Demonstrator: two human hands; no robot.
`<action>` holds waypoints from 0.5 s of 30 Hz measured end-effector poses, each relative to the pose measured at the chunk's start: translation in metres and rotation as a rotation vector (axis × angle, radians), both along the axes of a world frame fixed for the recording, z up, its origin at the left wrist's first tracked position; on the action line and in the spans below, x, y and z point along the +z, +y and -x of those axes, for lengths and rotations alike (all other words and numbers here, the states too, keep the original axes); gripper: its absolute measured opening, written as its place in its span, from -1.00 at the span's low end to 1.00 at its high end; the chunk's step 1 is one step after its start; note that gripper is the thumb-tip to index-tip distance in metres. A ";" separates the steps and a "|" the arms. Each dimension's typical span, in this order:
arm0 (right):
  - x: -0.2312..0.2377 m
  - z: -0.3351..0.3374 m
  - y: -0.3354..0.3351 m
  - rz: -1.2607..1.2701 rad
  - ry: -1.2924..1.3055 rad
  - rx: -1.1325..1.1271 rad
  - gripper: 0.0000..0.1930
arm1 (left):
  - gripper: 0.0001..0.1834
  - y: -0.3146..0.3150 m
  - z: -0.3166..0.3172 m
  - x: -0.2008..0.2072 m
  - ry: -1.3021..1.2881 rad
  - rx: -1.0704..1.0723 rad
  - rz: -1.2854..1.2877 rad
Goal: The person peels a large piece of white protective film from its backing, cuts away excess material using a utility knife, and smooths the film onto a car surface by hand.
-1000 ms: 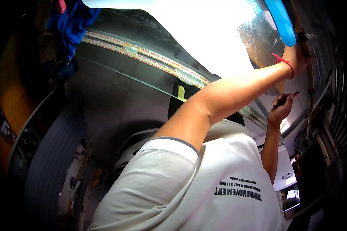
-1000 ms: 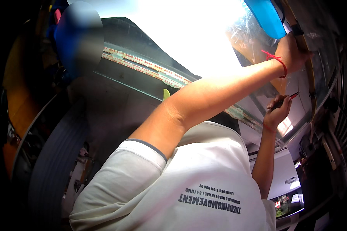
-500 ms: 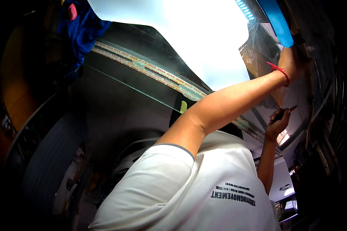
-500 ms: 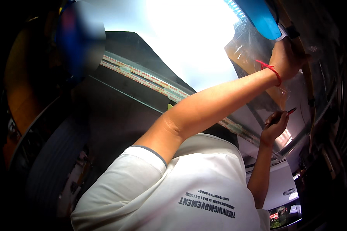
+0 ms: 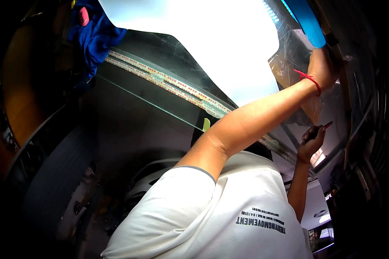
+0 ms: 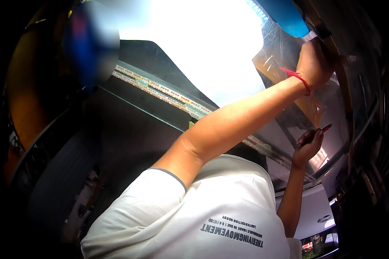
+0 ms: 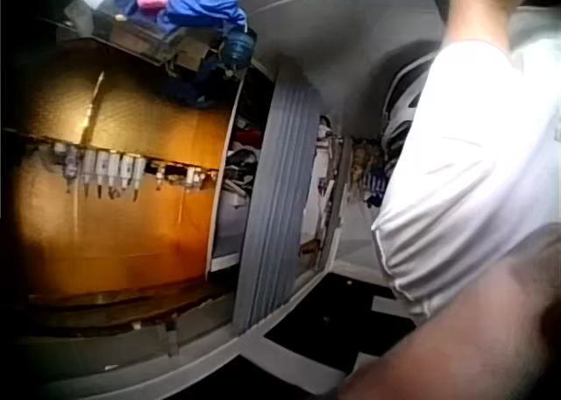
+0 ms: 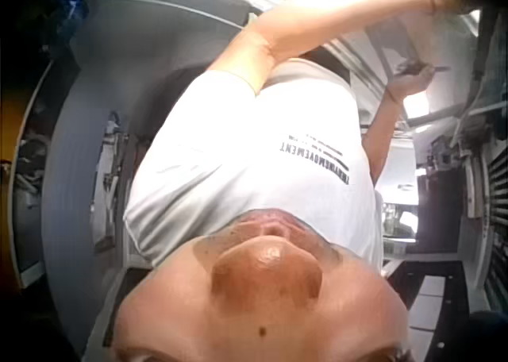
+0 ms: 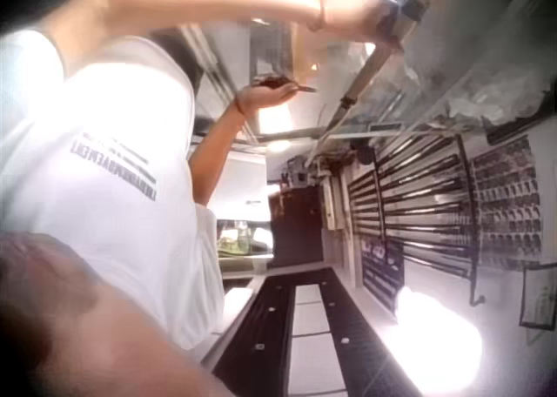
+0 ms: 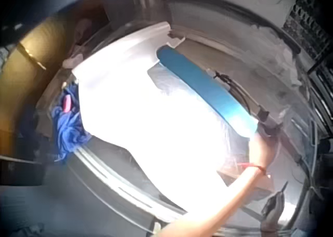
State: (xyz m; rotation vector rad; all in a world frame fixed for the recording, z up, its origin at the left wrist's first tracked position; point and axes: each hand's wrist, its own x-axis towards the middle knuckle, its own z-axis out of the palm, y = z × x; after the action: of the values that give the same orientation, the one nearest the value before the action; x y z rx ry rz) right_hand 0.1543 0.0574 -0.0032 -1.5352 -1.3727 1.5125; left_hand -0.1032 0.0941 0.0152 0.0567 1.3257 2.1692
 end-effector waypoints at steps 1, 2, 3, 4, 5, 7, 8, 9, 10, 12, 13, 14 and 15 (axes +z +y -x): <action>-0.003 -0.006 0.003 -0.024 -0.060 0.066 -0.73 | -0.73 -0.002 0.004 0.001 -0.016 -0.032 0.013; -0.003 -0.007 0.003 -0.012 -0.037 0.043 -0.73 | -0.74 -0.007 0.007 0.001 0.022 -0.097 0.067; -0.003 -0.005 0.002 0.002 -0.011 0.021 -0.74 | -0.76 -0.007 0.009 -0.001 0.027 -0.131 0.084; -0.002 -0.004 0.001 0.002 -0.010 0.024 -0.74 | -0.76 -0.008 0.009 0.000 -0.011 -0.106 0.058; 0.000 -0.003 0.001 0.002 -0.008 0.028 -0.74 | -0.76 -0.008 0.008 0.001 -0.048 -0.079 0.032; 0.000 -0.004 0.000 -0.001 -0.012 0.044 -0.74 | -0.75 -0.014 0.010 0.003 -0.029 -0.083 0.043; -0.001 -0.007 0.000 -0.004 -0.013 0.056 -0.74 | -0.75 -0.016 0.010 0.004 -0.020 -0.085 0.048; -0.001 -0.007 0.000 -0.007 -0.014 0.071 -0.74 | -0.75 -0.018 0.009 0.003 -0.020 -0.054 0.030; 0.000 -0.007 0.001 -0.001 -0.046 0.077 -0.72 | -0.74 -0.020 0.007 0.002 -0.020 -0.024 0.012; 0.001 -0.004 0.001 -0.021 -0.074 0.093 -0.71 | -0.74 -0.025 0.007 0.001 0.008 -0.003 0.021; 0.002 -0.003 0.000 -0.031 -0.087 0.100 -0.70 | -0.75 -0.026 0.005 0.001 -0.059 -0.016 -0.008; 0.003 -0.003 -0.001 -0.040 -0.078 0.155 -0.69 | -0.75 -0.027 0.004 0.000 -0.053 -0.020 0.029; 0.006 0.001 -0.003 -0.023 -0.048 0.116 -0.68 | -0.76 -0.028 0.005 0.000 -0.044 -0.023 0.065</action>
State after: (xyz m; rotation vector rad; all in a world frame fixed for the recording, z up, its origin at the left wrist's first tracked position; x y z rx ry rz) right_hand 0.1532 0.0543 0.0025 -1.5104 -1.5248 1.5318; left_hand -0.1078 0.0658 0.0156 -0.0016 1.3629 2.0951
